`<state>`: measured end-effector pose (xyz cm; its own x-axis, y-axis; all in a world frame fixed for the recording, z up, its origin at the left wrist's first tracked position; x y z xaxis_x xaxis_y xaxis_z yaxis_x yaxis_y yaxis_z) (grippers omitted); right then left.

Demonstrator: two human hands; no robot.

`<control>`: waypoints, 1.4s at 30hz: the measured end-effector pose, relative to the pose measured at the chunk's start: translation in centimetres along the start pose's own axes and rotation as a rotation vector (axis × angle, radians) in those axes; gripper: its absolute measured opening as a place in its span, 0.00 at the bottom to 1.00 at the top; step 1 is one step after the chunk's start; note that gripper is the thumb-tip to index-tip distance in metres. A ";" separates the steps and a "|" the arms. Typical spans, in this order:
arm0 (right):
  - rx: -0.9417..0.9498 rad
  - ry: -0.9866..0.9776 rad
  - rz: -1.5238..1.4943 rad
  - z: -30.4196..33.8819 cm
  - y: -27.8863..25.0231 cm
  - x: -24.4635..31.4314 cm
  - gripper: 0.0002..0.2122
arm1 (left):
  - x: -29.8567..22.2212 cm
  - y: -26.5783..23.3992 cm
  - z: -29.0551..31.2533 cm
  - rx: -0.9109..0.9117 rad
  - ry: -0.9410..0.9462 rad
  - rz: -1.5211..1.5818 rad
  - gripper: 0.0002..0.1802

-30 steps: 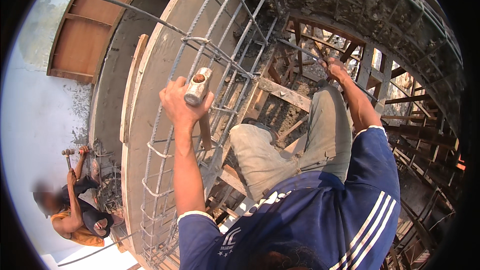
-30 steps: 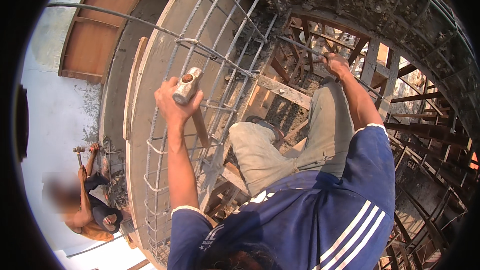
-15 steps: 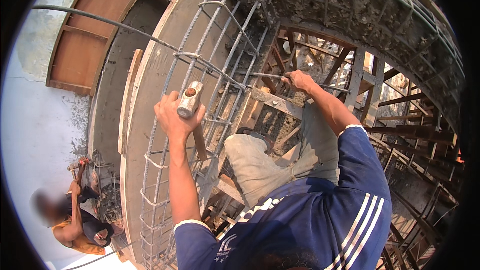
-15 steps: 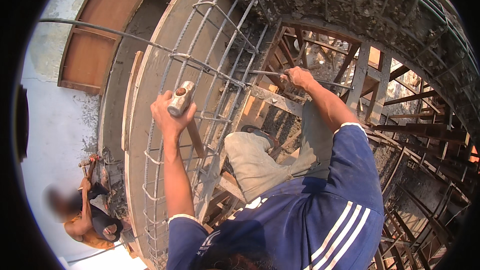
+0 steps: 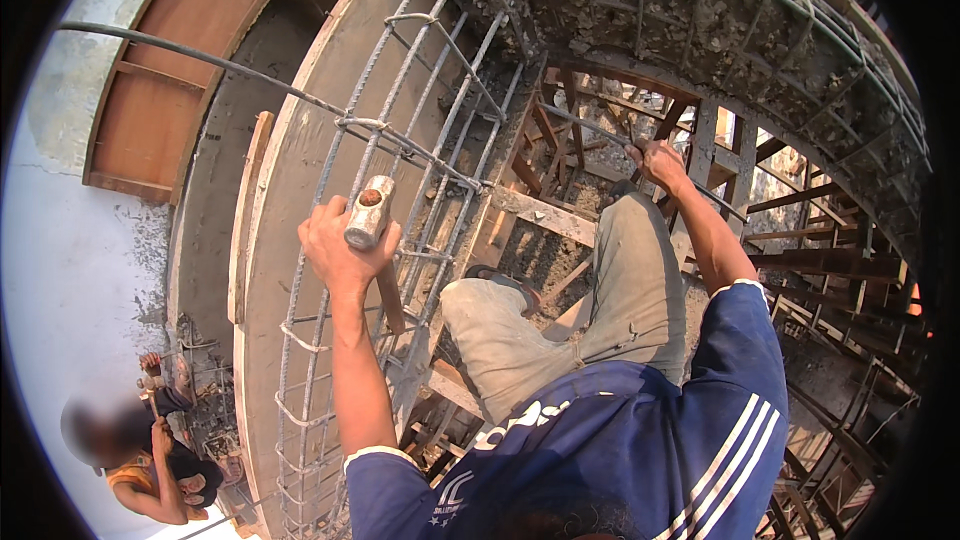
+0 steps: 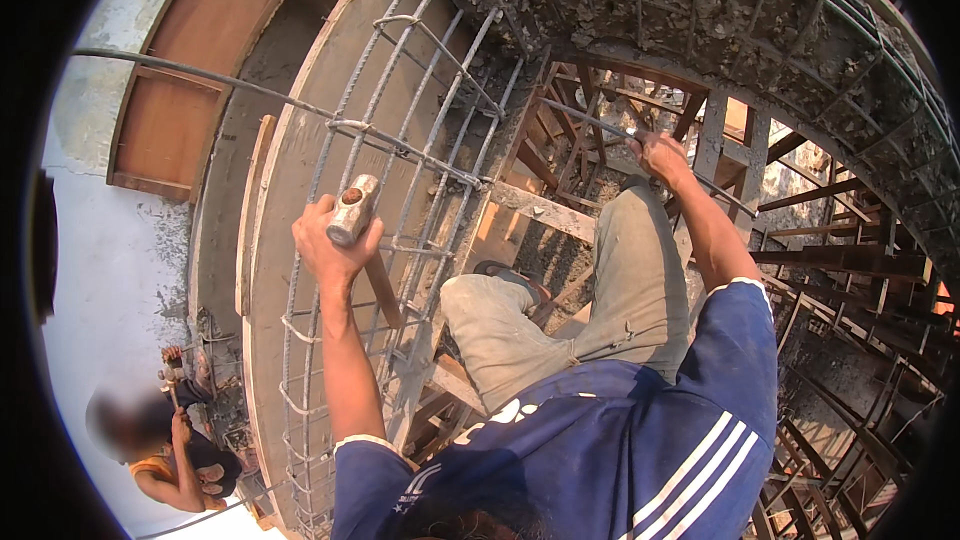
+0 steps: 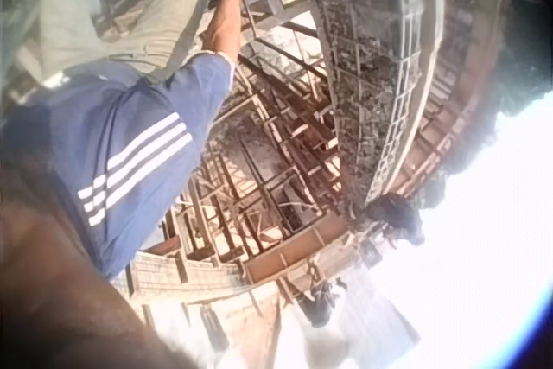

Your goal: The person uses a hammer to drive a metal rod into a concrete-filled curved frame by hand.

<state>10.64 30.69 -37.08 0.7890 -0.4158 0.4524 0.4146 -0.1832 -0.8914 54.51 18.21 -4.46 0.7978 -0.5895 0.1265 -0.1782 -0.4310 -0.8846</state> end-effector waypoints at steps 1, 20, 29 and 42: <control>0.000 0.005 -0.035 -0.3 0.6 1.7 0.20 | 0.0 -0.1 -0.1 0.002 0.004 0.006 0.15; 0.038 0.395 -0.327 17.7 0.5 -4.6 0.29 | -0.3 -0.6 -0.3 0.037 -0.094 -0.029 0.19; 0.126 0.506 -0.255 20.0 -0.4 -2.2 0.41 | -0.5 -0.5 0.0 -0.040 -0.053 0.017 0.21; -0.064 0.504 -0.302 20.3 0.2 -4.6 0.44 | 0.6 -0.5 0.3 -0.050 -0.069 0.102 0.22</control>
<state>16.30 50.59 -38.75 0.3205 -0.7060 0.6316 0.5469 -0.4065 -0.7319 55.20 18.25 -4.09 0.8117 -0.5841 0.0040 -0.2877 -0.4059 -0.8675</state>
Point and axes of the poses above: each hand's wrist, its own z-axis away from the middle knuckle, its own y-axis out of the palm, x = y × z, the point moved 8 cm from there along -z, towards the middle knuckle, and after that the axes turned 3 degrees about -x, right-handed, at the moved point
